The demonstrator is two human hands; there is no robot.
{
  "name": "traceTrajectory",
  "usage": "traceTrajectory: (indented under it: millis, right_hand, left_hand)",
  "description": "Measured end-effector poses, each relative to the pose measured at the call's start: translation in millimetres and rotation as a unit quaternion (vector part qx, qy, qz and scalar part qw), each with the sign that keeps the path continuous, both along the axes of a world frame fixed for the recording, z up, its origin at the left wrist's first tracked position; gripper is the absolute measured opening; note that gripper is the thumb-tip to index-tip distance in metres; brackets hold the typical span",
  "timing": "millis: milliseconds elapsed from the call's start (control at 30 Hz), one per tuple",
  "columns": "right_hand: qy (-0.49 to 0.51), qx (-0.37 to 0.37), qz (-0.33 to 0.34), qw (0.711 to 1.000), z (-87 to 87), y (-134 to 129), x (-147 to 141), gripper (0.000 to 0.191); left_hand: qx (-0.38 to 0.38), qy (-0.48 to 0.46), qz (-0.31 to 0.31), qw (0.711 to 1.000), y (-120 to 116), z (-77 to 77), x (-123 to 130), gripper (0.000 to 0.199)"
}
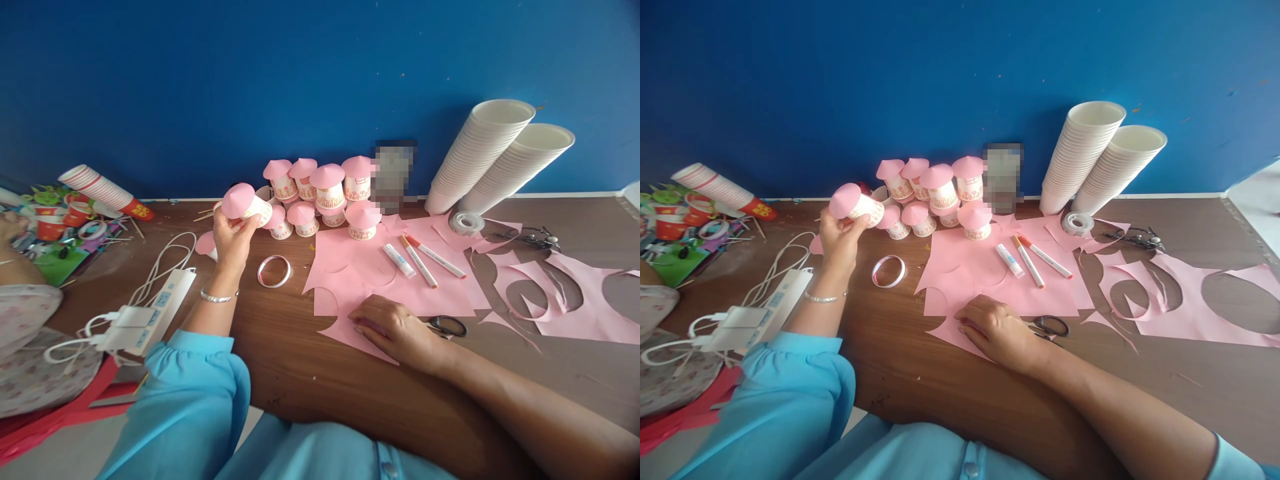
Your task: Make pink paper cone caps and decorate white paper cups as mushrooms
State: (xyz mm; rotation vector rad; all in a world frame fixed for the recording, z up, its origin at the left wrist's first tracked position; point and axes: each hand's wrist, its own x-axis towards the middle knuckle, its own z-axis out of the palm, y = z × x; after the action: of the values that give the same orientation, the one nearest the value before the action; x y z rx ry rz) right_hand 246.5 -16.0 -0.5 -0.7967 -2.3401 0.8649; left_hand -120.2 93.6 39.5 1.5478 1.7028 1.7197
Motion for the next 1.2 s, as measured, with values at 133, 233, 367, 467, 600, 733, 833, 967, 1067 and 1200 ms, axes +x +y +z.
traceTrajectory:
  millis: [133,233,367,467,600,733,833,967,1067,1200]
  right_hand:
    - [0.002,-0.001,0.006,1.0,1.1,0,-1,0.016]
    - [0.007,0.004,0.002,1.0,1.2,1,-1,0.016]
    - [0.002,0.009,-0.004,1.0,0.0,0,0,0.015]
    - [0.002,0.013,-0.002,1.0,-0.2,0,1,0.015]
    - [-0.001,0.012,0.001,1.0,1.1,0,1,0.016]
    - [-0.004,0.012,-0.001,1.0,3.2,0,0,0.017]
    - [-0.005,0.015,0.001,1.0,4.3,0,0,0.017]
    - [-0.002,0.02,0.003,1.0,4.5,1,0,0.017]
    - [-0.002,0.019,0.003,1.0,4.0,0,0,0.017]
    - [-0.002,0.011,0.0,1.0,3.0,0,0,0.017]
  left_hand:
    - [-0.016,-0.025,0.038,0.999,-32,-4.7,-3,0.06]
    - [-0.066,-0.024,0.053,0.996,-52,-12.6,-2,0.053]
    - [-0.107,-0.038,0.061,0.992,-58,-24.5,-3,0.052]
    - [-0.118,-0.047,0.06,0.99,-54,-34.6,-5,0.054]
    - [-0.131,-0.058,0.045,0.989,-47,-45.6,-6,0.059]
    - [-0.143,-0.053,0.035,0.988,-42,-48.3,-2,0.06]
    - [-0.145,-0.044,0.033,0.988,-38,-46.0,3,0.058]
    - [-0.143,-0.044,0.027,0.988,-34,-43.5,6,0.055]
    - [-0.151,-0.05,0.02,0.987,-31,-45.3,5,0.057]
    - [-0.149,-0.08,0.001,0.986,-33,-46.4,-4,0.071]
